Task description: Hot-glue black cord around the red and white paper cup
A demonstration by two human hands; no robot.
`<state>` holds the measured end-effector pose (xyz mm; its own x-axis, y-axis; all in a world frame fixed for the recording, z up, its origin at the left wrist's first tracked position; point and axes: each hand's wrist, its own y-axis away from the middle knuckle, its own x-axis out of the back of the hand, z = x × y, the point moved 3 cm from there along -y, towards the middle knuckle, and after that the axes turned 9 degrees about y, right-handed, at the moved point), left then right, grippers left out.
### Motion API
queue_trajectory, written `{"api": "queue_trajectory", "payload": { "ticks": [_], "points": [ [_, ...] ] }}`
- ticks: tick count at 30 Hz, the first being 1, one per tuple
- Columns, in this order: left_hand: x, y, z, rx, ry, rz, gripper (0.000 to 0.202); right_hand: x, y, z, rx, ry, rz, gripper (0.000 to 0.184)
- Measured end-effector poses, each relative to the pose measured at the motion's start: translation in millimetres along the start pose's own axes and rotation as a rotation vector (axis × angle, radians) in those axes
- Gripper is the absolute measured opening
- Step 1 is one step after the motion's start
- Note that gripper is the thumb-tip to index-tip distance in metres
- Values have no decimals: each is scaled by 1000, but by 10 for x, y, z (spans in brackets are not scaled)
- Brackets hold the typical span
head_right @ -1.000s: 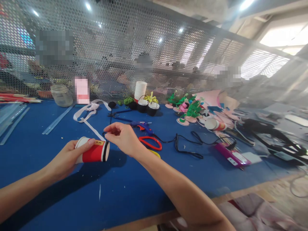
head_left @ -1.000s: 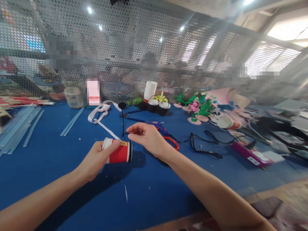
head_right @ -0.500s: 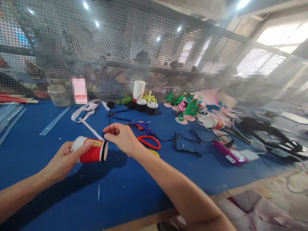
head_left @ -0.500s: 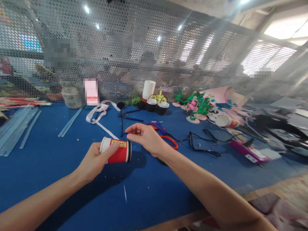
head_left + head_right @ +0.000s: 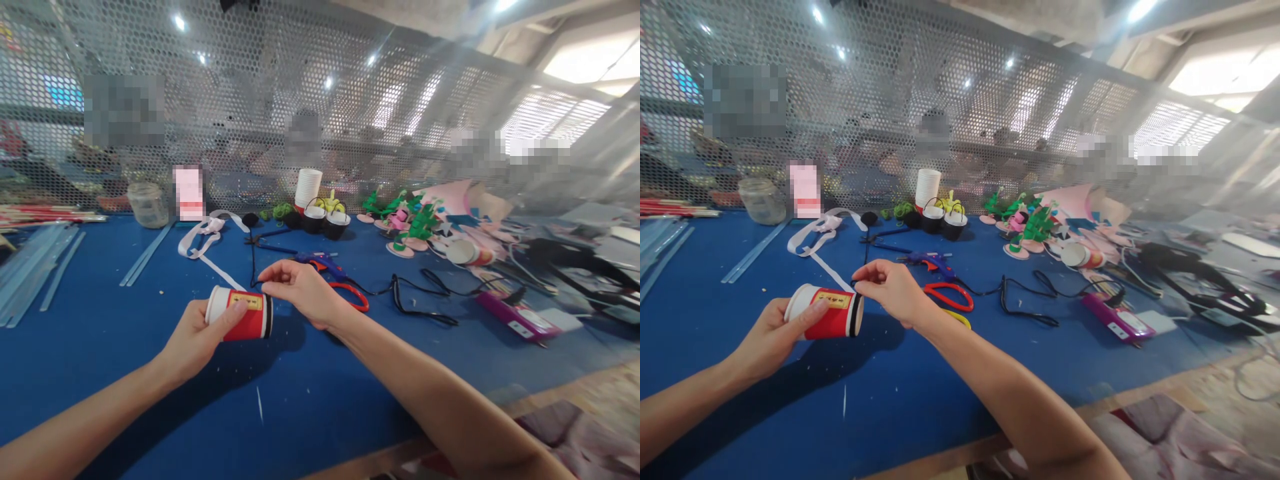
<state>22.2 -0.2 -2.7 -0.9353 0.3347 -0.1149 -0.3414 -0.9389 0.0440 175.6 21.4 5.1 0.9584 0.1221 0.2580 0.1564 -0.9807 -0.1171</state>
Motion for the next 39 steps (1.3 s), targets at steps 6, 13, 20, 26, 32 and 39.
{"api": "queue_trajectory", "payload": {
  "ticks": [6, 13, 20, 26, 32, 39],
  "points": [
    [10, 19, 31, -39, -82, 27, 28, -5, -12, 14, -57, -39, -10, 10],
    [-1, 15, 55, -57, -127, 37, 25, -32, -3, 8, -84, -60, -28, 10],
    [64, -8, 56, -173, -208, 34, 28, 42, -45, -9, -7, 139, 76, 6],
    [107, -50, 108, -255, -259, 75, 22, 46, 28, -117, -101, 55, -96, 29],
    [77, -57, 84, -283, -307, -22, 26, -90, 57, 9, -195, -123, -136, 24],
    [58, -55, 32, -315, -346, -66, 24, -68, 152, 69, -270, -160, 5, 21]
  ]
}}
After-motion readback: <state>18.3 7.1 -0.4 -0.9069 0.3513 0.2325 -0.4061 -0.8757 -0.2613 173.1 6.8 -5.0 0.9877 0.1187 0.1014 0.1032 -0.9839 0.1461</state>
